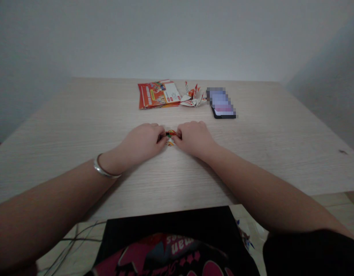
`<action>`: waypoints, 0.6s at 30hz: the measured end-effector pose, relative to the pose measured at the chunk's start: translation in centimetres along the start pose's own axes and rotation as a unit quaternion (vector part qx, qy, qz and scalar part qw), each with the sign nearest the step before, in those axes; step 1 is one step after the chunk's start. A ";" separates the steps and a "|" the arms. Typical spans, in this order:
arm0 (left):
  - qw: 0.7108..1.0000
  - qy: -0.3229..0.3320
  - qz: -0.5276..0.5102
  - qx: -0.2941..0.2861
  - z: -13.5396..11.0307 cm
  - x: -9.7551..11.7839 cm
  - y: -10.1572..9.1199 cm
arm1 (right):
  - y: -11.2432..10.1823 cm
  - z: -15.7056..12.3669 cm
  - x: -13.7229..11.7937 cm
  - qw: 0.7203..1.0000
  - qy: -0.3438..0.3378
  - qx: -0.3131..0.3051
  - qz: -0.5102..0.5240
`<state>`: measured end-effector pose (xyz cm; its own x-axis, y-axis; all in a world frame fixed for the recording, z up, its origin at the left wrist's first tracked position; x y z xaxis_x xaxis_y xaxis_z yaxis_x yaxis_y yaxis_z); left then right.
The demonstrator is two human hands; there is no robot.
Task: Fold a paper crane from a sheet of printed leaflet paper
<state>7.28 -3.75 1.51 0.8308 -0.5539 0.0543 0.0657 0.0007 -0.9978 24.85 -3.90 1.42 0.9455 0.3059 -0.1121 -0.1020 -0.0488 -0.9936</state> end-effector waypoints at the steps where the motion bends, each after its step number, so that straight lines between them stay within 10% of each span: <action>1: 1.000 0.001 -0.001 0.001 0.0 0.0 0.0 | 0.0 0.0 0.0 1.000 0.003 0.001 0.002; 9: 0.999 0.025 -0.011 0.032 -0.2 -0.2 0.4 | -0.3 -0.3 -0.1 1.000 -0.003 0.013 -0.019; 18: 0.977 0.197 0.057 0.062 -0.7 -1.1 0.1 | -0.2 0.1 1.0 0.998 -0.006 0.039 -0.048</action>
<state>5.96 -3.74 1.30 0.5608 -0.8219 -0.1003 0.0721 0.1691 -0.9830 25.78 -3.51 1.49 0.9484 0.3168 -0.0162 -0.0355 0.0550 -0.9979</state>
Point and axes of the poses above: each hand's wrist, its own z-axis towards the middle knuckle, its own y-axis out of the palm, x = y × z, the point moved 1 cm from there along z, towards the middle knuckle
